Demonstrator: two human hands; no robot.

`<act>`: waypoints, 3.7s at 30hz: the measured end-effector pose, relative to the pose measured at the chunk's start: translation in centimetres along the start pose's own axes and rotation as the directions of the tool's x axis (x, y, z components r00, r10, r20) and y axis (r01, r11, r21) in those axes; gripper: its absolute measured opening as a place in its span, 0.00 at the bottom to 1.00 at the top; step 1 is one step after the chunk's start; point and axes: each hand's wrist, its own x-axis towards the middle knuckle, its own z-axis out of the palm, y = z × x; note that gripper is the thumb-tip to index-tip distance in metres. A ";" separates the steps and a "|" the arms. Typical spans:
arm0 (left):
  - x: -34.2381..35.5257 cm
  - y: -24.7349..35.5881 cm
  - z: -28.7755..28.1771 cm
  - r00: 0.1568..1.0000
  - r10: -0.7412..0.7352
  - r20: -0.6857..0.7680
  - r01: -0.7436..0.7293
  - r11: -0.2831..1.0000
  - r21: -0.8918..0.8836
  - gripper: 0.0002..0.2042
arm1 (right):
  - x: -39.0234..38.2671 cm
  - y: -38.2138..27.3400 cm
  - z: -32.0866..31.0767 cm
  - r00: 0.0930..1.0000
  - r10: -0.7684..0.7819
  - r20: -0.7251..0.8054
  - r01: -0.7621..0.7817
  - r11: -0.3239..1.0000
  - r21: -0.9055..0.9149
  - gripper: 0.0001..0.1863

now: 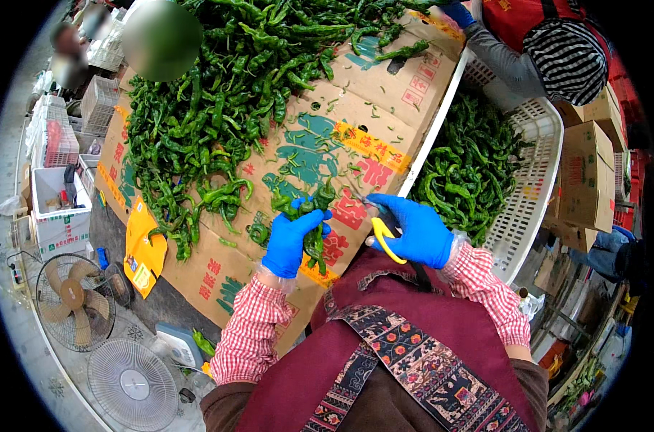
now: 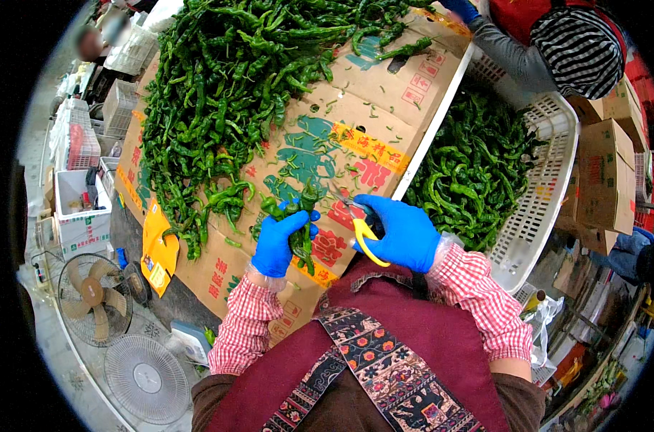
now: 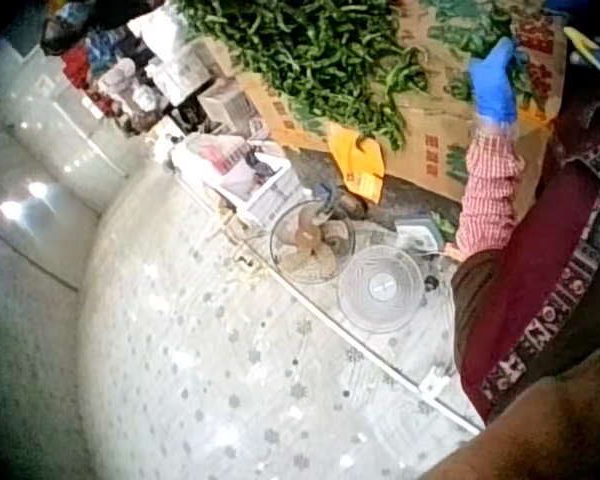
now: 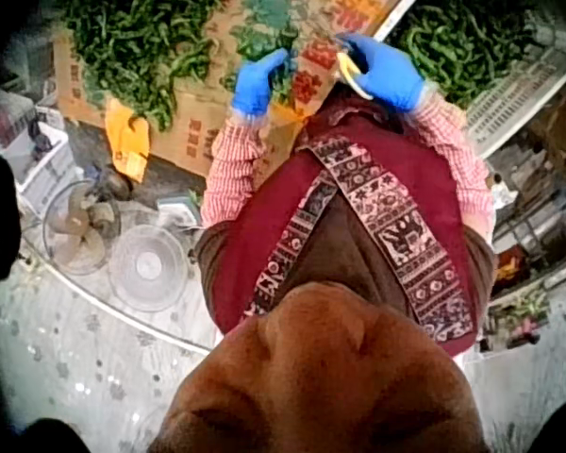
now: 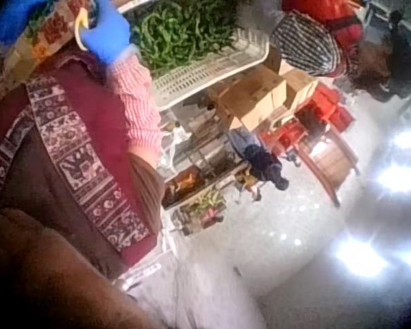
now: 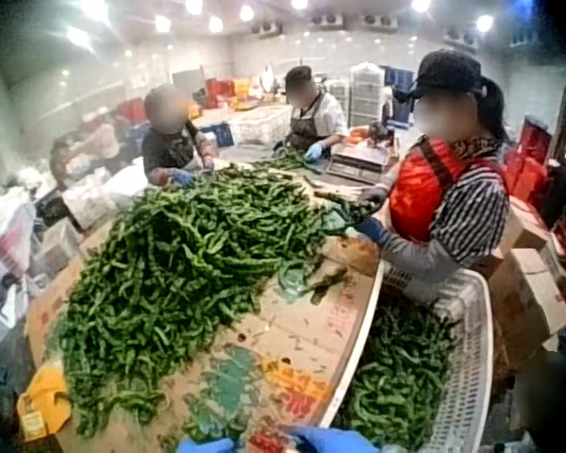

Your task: The person trims the stems off green chili peppers using yellow-handled scissors and places the trimmed peppers into a white plastic basket. The person works continuously at a table covered with a large pile of peppers.

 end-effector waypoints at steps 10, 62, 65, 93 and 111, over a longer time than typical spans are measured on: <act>0.9 -0.4 0.7 1.000 0.030 0.002 -0.030 0.991 0.134 0.14 | 0.9 0.6 0.9 0.993 0.035 -0.116 -0.042 0.997 -0.057 0.21; -1.2 6.4 -8.4 0.882 0.435 0.181 -0.183 -0.037 0.982 0.28 | 5.9 1.8 9.2 0.997 0.008 -0.072 0.019 0.934 0.357 0.22; -2.1 2.4 -5.2 0.883 0.427 0.194 -0.411 0.506 0.758 0.23 | 6.0 1.5 11.2 0.965 -0.092 -0.244 0.191 0.887 0.420 0.20; 0.0 -1.2 1.6 0.730 0.470 0.496 -0.462 -0.195 0.865 0.18 | 1.7 1.5 5.5 0.986 -0.010 -0.169 0.065 0.944 0.324 0.21; -1.3 -1.5 -3.7 0.990 0.108 -0.095 -0.061 0.916 0.398 0.14 | 1.9 0.9 4.4 0.990 -0.014 0.138 -0.006 0.989 0.149 0.41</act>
